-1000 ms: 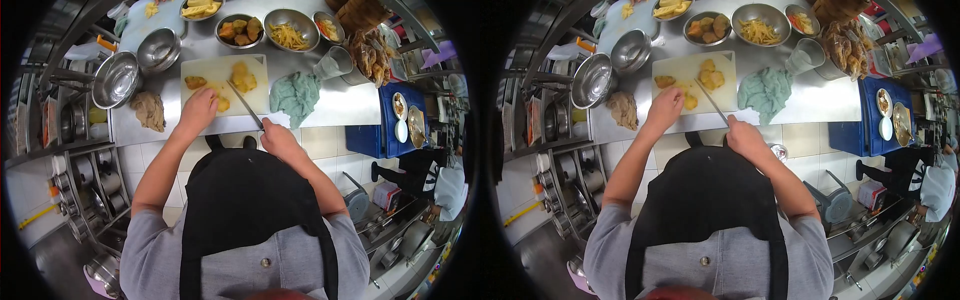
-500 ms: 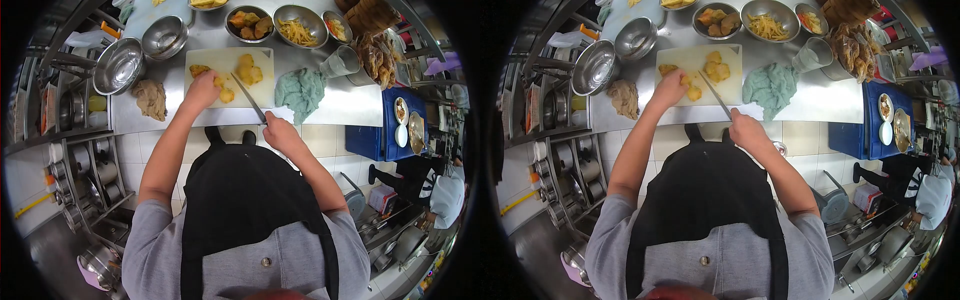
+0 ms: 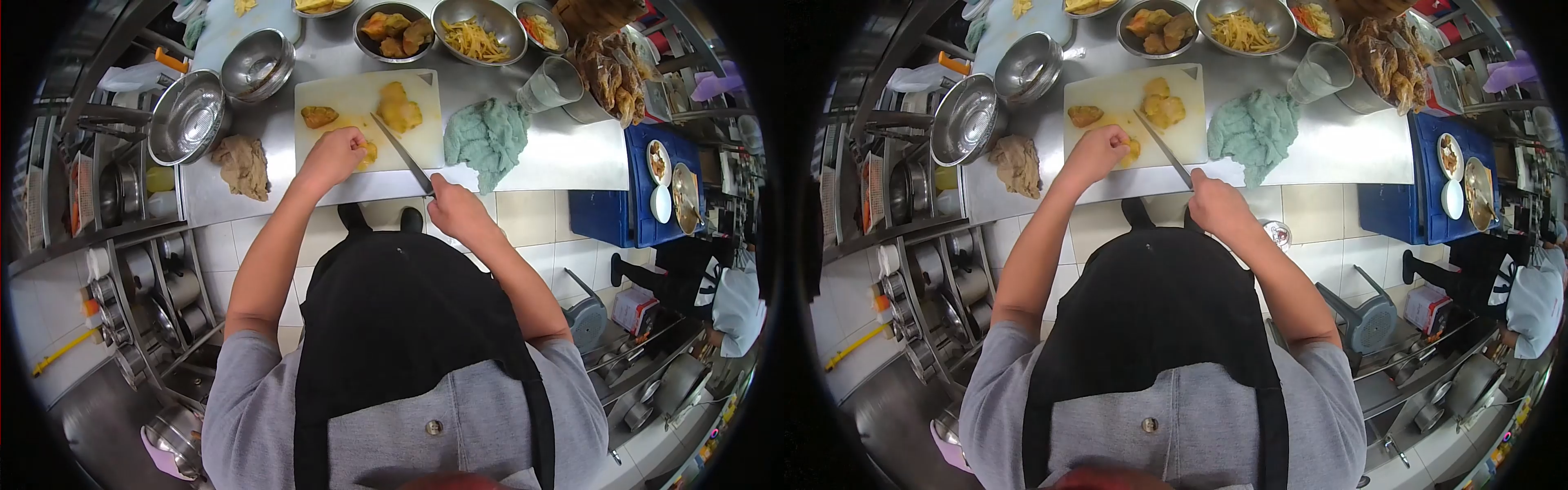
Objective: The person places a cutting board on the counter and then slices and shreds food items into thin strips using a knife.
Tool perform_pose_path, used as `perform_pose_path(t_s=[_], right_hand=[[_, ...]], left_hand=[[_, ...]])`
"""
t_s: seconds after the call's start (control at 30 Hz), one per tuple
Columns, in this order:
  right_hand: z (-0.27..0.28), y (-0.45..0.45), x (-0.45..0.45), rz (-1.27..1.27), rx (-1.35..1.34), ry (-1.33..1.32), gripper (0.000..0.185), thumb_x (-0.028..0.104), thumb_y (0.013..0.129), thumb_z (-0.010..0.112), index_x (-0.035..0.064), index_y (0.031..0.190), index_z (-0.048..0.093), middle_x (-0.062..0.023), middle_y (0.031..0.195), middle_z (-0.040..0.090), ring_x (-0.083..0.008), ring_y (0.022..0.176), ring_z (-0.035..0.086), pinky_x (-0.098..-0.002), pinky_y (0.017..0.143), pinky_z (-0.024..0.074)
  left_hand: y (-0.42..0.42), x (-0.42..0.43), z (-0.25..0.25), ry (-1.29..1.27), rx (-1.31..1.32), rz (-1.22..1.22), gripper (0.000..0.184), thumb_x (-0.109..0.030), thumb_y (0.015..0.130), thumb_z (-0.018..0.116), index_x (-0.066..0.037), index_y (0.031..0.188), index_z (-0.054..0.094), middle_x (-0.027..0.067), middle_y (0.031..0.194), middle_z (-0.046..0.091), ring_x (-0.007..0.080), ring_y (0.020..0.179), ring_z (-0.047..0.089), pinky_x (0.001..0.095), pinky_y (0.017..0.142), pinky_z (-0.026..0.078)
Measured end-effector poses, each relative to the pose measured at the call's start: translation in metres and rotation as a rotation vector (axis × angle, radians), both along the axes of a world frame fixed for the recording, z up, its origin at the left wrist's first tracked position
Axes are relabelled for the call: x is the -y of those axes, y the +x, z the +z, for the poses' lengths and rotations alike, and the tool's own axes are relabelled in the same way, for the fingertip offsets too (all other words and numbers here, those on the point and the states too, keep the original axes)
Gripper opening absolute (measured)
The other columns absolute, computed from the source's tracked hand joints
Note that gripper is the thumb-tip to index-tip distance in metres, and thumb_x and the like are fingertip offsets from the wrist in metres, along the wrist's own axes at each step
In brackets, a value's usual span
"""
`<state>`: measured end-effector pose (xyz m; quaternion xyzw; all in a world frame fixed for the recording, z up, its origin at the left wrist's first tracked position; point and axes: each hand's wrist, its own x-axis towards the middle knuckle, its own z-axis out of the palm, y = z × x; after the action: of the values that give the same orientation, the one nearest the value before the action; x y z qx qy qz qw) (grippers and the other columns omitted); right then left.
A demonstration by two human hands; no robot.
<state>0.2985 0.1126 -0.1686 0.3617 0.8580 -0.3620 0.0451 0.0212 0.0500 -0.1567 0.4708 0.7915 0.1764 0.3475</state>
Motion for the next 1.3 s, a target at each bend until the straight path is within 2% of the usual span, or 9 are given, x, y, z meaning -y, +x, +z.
perform_pose_path(t_s=[0.13, 0.27, 0.43, 0.63, 0.73, 0.87, 0.93, 1.07, 1.3], right_hand=[[-0.001, 0.000, 0.000, 0.009, -0.024, -0.004, 0.023, 0.010, 0.091, 0.058, -0.0042, 0.105, 0.049, -0.0320, 0.082, 0.066, -0.0530, 0.083, 0.066, -0.0621, 0.079, 0.0512], [-0.003, 0.001, 0.001, 0.014, -0.043, 0.007, 0.023, 0.010, 0.091, 0.059, -0.0052, 0.105, 0.048, -0.0320, 0.079, 0.066, -0.0531, 0.082, 0.066, -0.0616, 0.077, 0.0515], [0.000, 0.001, 0.002, 0.019, -0.031, 0.022, 0.023, 0.008, 0.090, 0.059, -0.0057, 0.106, 0.050, -0.0315, 0.080, 0.067, -0.0511, 0.082, 0.068, -0.0600, 0.077, 0.0534], [0.009, -0.002, 0.005, 0.005, -0.004, 0.015, 0.024, 0.007, 0.089, 0.060, -0.0059, 0.108, 0.052, -0.0306, 0.083, 0.069, -0.0490, 0.085, 0.070, -0.0581, 0.078, 0.0551], [0.010, -0.002, 0.004, -0.011, -0.006, 0.013, 0.024, 0.007, 0.089, 0.060, -0.0057, 0.108, 0.052, -0.0302, 0.084, 0.070, -0.0486, 0.085, 0.070, -0.0577, 0.078, 0.0553], [0.004, -0.002, 0.006, -0.005, -0.002, 0.013, 0.025, 0.007, 0.089, 0.060, -0.0052, 0.109, 0.053, -0.0294, 0.084, 0.070, -0.0482, 0.084, 0.071, -0.0576, 0.078, 0.0556], [0.005, -0.002, 0.006, -0.016, -0.005, 0.012, 0.024, 0.008, 0.090, 0.060, -0.0051, 0.109, 0.053, -0.0291, 0.083, 0.070, -0.0481, 0.084, 0.071, -0.0577, 0.078, 0.0556], [-0.001, 0.000, 0.007, -0.006, -0.024, 0.012, 0.024, 0.008, 0.090, 0.060, -0.0046, 0.109, 0.052, -0.0288, 0.084, 0.070, -0.0478, 0.084, 0.071, -0.0579, 0.077, 0.0558], [-0.002, 0.000, 0.008, -0.007, -0.025, 0.009, 0.025, 0.008, 0.090, 0.060, -0.0047, 0.109, 0.052, -0.0290, 0.083, 0.070, -0.0484, 0.084, 0.071, -0.0583, 0.077, 0.0557]], left_hand=[[0.007, 0.003, -0.007, 0.117, -0.135, 0.023, 0.022, -0.017, 0.090, 0.070, 0.000, 0.104, 0.070, 0.0185, 0.101, 0.072, 0.0370, 0.097, 0.070, 0.0453, 0.088, 0.055], [0.010, 0.003, -0.006, 0.092, -0.147, 0.009, 0.026, -0.019, 0.090, 0.072, -0.002, 0.110, 0.068, 0.0169, 0.107, 0.069, 0.0376, 0.106, 0.067, 0.0457, 0.094, 0.053], [0.008, -0.023, 0.009, 0.382, -0.306, -0.079, 0.039, -0.023, 0.088, 0.076, -0.003, 0.120, 0.065, 0.0155, 0.121, 0.066, 0.0343, 0.117, 0.064, 0.0449, 0.100, 0.051], [0.015, -0.078, 0.011, 0.133, -0.366, -0.262, 0.041, -0.028, 0.088, 0.076, -0.002, 0.119, 0.067, 0.0157, 0.120, 0.068, 0.0343, 0.118, 0.065, 0.0450, 0.101, 0.051], [0.000, -0.097, 0.014, -0.001, -0.037, -0.161, 0.040, -0.028, 0.090, 0.073, -0.001, 0.120, 0.068, 0.0193, 0.124, 0.069, 0.0353, 0.117, 0.066, 0.0452, 0.101, 0.052], [-0.003, -0.125, -0.004, 0.157, -0.308, -0.124, 0.041, -0.026, 0.090, 0.073, -0.001, 0.123, 0.068, 0.0221, 0.124, 0.070, 0.0370, 0.114, 0.068, 0.0449, 0.098, 0.053], [0.000, -0.135, -0.013, 0.183, -0.430, -0.139, 0.034, -0.024, 0.090, 0.069, 0.002, 0.111, 0.071, 0.0212, 0.113, 0.074, 0.0391, 0.113, 0.069, 0.0469, 0.101, 0.054], [-0.013, -0.152, -0.028, -0.023, -0.344, -0.172, 0.034, -0.025, 0.086, 0.075, -0.002, 0.109, 0.068, 0.0199, 0.111, 0.074, 0.0382, 0.108, 0.070, 0.0441, 0.093, 0.055], [-0.031, -0.115, 0.001, 0.264, 0.011, 0.016, 0.018, -0.014, 0.088, 0.072, -0.001, 0.100, 0.071, 0.0128, 0.097, 0.074, 0.0242, 0.086, 0.070, 0.0359, 0.080, 0.055]])
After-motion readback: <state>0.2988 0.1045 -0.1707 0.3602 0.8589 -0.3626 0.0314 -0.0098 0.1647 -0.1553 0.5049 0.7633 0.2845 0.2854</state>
